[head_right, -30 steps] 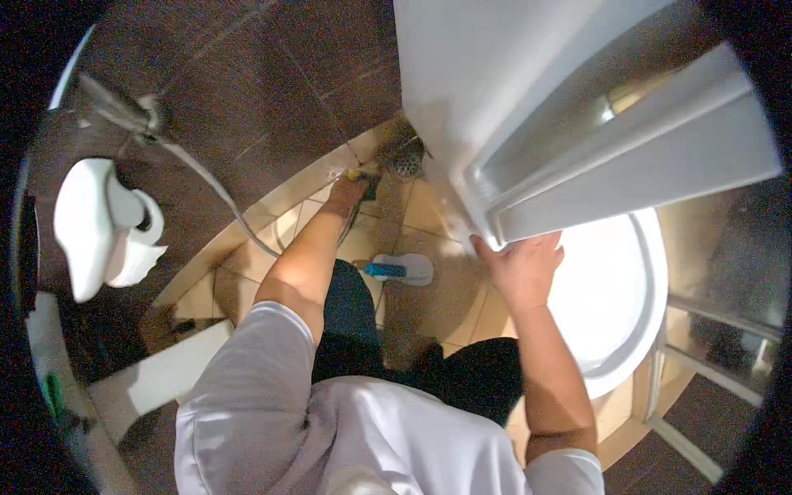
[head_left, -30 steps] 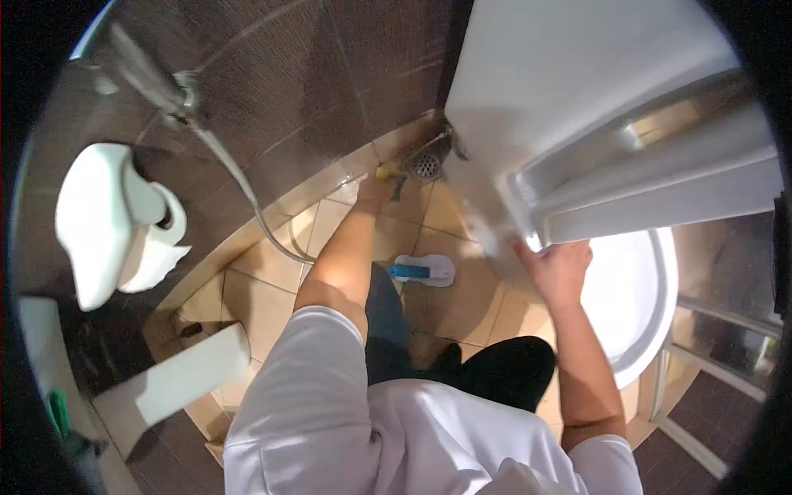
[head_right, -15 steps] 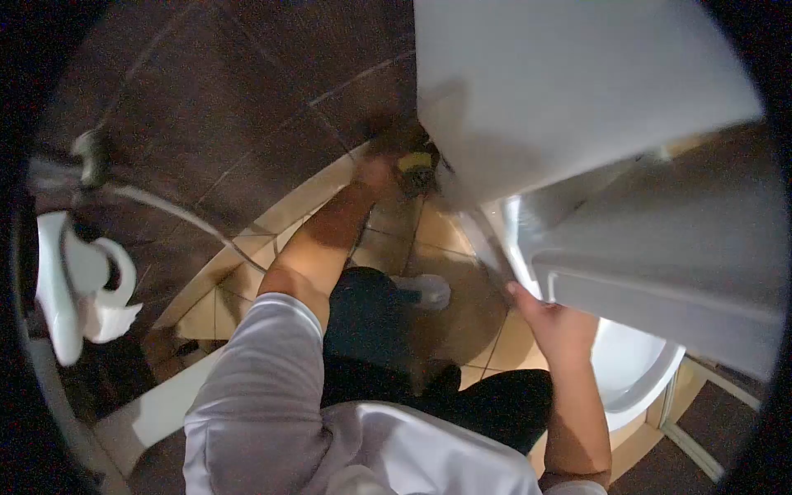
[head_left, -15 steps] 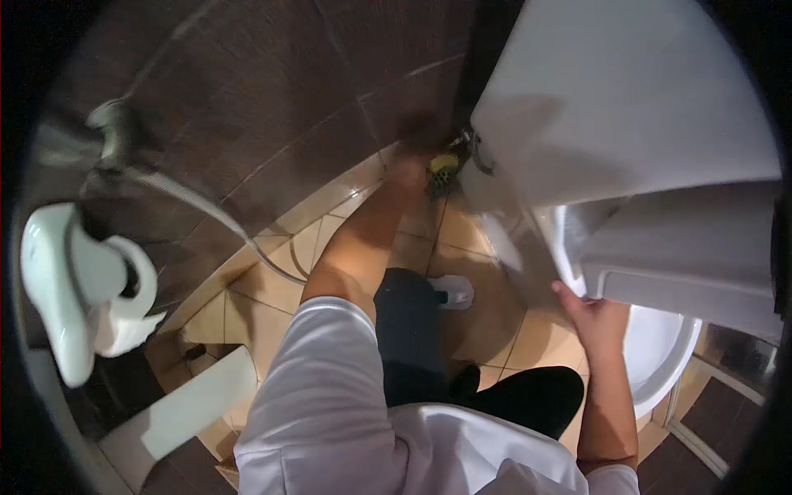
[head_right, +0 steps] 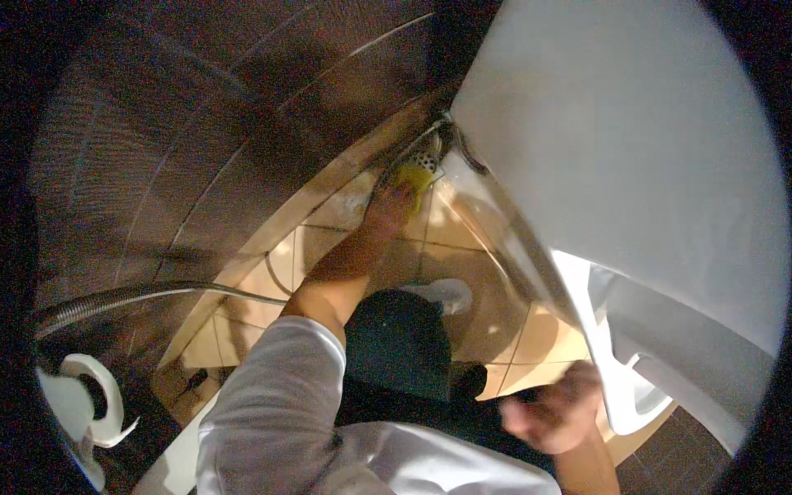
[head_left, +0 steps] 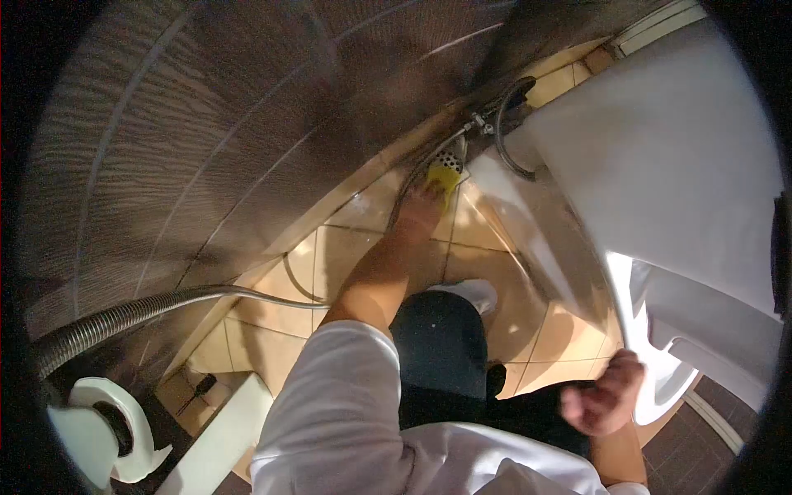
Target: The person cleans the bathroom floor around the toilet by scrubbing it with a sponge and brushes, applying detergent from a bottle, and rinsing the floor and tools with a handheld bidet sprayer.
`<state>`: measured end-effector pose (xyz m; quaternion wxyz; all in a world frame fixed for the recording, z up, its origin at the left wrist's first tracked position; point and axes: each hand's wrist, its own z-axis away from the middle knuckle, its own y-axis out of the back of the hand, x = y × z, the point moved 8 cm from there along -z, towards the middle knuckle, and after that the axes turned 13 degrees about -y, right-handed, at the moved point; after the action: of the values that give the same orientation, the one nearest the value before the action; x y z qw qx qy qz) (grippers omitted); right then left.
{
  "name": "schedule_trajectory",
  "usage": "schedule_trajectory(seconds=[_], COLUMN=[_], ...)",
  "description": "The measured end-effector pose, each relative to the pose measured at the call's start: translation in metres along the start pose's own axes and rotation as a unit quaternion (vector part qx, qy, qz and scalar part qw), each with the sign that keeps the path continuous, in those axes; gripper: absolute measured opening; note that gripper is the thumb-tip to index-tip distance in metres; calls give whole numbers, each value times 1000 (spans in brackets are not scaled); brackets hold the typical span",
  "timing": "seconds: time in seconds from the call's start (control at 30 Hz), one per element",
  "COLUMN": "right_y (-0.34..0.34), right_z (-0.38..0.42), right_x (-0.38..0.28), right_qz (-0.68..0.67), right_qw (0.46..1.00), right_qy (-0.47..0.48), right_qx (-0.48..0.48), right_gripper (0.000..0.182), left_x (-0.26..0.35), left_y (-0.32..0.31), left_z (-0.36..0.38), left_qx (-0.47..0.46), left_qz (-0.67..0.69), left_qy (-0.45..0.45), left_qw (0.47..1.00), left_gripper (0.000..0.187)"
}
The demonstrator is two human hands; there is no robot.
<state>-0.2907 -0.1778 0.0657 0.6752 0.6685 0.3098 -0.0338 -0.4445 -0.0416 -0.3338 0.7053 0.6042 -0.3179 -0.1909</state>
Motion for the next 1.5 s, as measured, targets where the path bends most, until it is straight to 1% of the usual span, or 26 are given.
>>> schedule_trajectory(seconds=[0.03,0.07,0.1,0.13,0.17,0.2,0.23,0.27,0.3,0.33,0.43,0.53,0.6,0.67,0.77,0.8,0.87,0.9,0.97,1.0,1.07,1.1,1.17,1.3,1.37,1.5], right_y=[-5,-8,-19,-20,-22,-19,-12,0,8,13,15,7,6,1,-12,-15,-21,-22,-21,-19,-19,-17,-14,-10,-11,-11], right_z=[-13,-25,-60,-89,-108,-125,-137,-149,-156,-169,-187,-211,-230,-251,-280,-286,-294,-295,-297,-297,-295,-293,-289,-282,-278,-282], right_x=[-27,-32,-43,-48,-57,-63,-71,-95,-111,-119,-128,-126,-121,-112,-101,-101,-95,-90,-86,-83,-83,-82,-81,-76,-75,-74], right_qz=[-13,2,48,39,75,46,7,117,226,248,234,204,173,131,85,75,55,48,38,31,21,16,7,-1,-5,-17], right_qw=[992,992,995,997,992,989,987,973,945,929,919,924,938,953,962,962,963,963,963,962,960,960,958,953,951,946], right_qy=[128,109,76,62,95,131,129,169,205,233,267,274,253,218,180,175,164,159,154,153,153,152,150,155,153,146], right_qx=[11,59,-30,0,30,57,93,107,118,145,171,172,164,164,187,194,207,212,220,226,232,236,246,262,270,287], right_gripper=[26,28,27,25,24,25,30,35,40,40,41,41,41,41,42,42,42,42,42,43,43,43,43,44,44,44], left_x=[7,8,2,1,4,-6,-23,-29,-20,-3,-1,-2,-6,-22,-10,-10,5,9,-14,-13,-23,-23,-19,-34,-56,-49], left_y=[12,27,12,-5,-10,-2,6,-7,-21,-25,3,14,2,-13,-15,-11,25,42,70,78,130,159,192,98,31,9], left_z=[-6,-19,-27,-18,-15,-16,-5,-4,-14,-18,-13,-12,-11,-9,-4,-1,7,6,1,2,19,28,35,51,68,52], left_qx=[-31,-29,-205,-371,-371,-159,64,65,-10,-85,-157,-154,-114,-30,8,5,144,138,74,69,296,292,122,25,102,154], left_qz=[-44,-46,30,103,99,186,262,260,154,43,27,47,38,132,63,65,-100,-95,208,211,158,156,219,100,232,271], left_qy=[-30,-32,3,42,44,160,264,264,156,44,62,67,59,161,52,50,-3,-3,125,128,130,138,153,99,159,149], left_qw=[998,998,978,922,922,956,926,927,976,994,985,985,991,978,997,997,984,986,967,967,933,933,956,990,954,938], left_gripper=[44,44,42,40,40,39,39,39,40,41,40,38,35,33,31,31,25,25,24,24,28,28,30,29,29,30])
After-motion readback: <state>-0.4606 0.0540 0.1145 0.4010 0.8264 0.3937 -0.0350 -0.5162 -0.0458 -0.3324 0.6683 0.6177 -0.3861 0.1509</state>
